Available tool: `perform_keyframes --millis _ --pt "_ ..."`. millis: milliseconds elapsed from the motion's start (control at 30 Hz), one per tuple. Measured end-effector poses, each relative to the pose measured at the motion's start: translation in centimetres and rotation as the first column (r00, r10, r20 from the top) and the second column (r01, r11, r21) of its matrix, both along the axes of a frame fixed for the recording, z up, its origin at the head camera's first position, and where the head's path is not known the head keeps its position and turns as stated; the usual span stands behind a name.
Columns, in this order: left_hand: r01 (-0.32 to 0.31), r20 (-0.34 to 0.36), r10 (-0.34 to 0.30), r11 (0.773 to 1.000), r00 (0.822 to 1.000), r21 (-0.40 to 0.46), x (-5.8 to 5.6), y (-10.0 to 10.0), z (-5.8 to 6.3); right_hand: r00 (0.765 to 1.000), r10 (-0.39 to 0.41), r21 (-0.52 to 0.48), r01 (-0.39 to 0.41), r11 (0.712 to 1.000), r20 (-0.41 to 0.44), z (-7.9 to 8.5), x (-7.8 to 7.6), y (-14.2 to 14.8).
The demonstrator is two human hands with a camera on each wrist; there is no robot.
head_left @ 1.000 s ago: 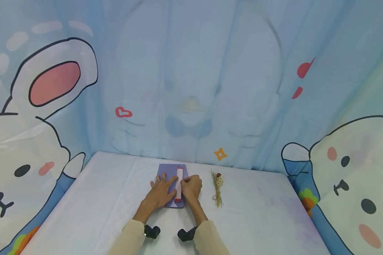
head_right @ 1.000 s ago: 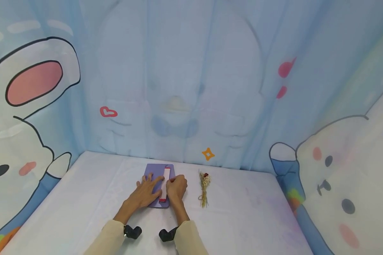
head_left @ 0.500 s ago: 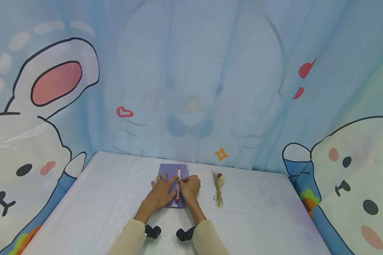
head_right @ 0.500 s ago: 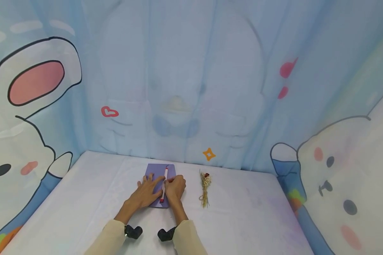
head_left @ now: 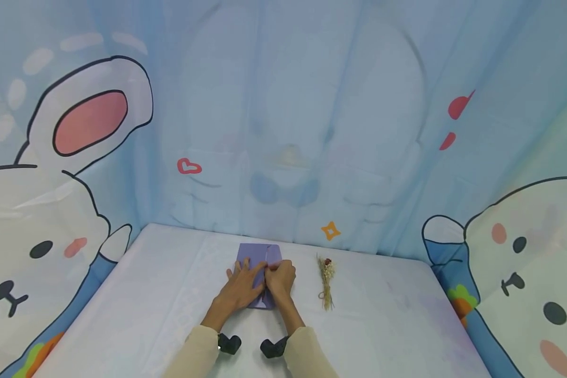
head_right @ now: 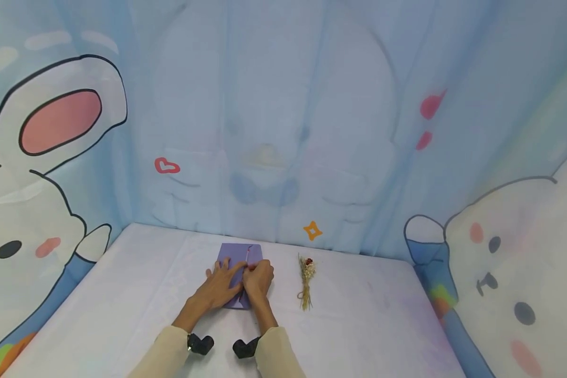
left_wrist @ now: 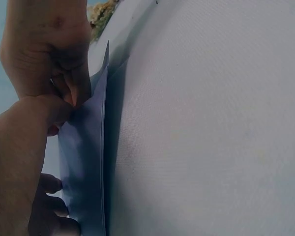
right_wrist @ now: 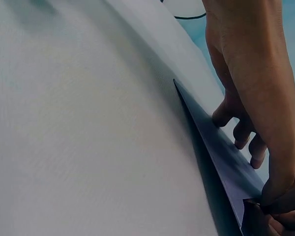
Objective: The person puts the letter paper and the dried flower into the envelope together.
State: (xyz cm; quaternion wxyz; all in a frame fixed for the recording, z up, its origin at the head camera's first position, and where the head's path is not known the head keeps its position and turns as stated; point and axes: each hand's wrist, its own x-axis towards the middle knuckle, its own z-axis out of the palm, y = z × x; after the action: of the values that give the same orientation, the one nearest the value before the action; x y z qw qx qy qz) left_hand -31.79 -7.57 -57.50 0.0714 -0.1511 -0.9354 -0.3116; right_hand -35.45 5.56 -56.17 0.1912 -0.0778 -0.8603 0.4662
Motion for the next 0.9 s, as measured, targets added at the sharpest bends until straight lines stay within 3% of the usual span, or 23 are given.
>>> perform_keyframes --millis 167,433,567,633,767,900 --pt "0.003 -0.051 -0.003 1.000 0.999 0.005 -0.6 -0.2 -1.0 1.000 0.030 0.001 -0.030 1.000 0.000 0.1 0.0 0.0" --pt "0.020 -0.015 -0.021 0.999 1.000 -0.037 -0.1 -0.1 0.1 0.997 -0.021 -0.046 0.024 0.999 0.068 0.0 0.4 0.0" --pt "0.031 0.005 -0.030 0.999 1.000 -0.037 0.6 0.0 0.8 0.998 0.015 -0.091 -0.008 0.996 0.067 0.0 0.6 0.4" --pt "0.024 -0.003 -0.024 0.999 1.000 -0.046 0.6 -0.1 0.5 0.996 0.049 -0.128 -0.040 0.991 0.068 0.0 0.8 0.6" --pt "0.008 0.025 -0.007 0.999 1.000 -0.039 0.9 -0.4 1.0 0.997 0.070 -0.165 -0.064 0.984 0.031 0.4 0.8 1.3" --pt "0.003 -0.008 -0.003 1.000 1.000 -0.022 0.4 -0.7 0.3 0.999 0.005 -0.093 -0.008 0.996 -0.039 0.7 0.7 2.2"
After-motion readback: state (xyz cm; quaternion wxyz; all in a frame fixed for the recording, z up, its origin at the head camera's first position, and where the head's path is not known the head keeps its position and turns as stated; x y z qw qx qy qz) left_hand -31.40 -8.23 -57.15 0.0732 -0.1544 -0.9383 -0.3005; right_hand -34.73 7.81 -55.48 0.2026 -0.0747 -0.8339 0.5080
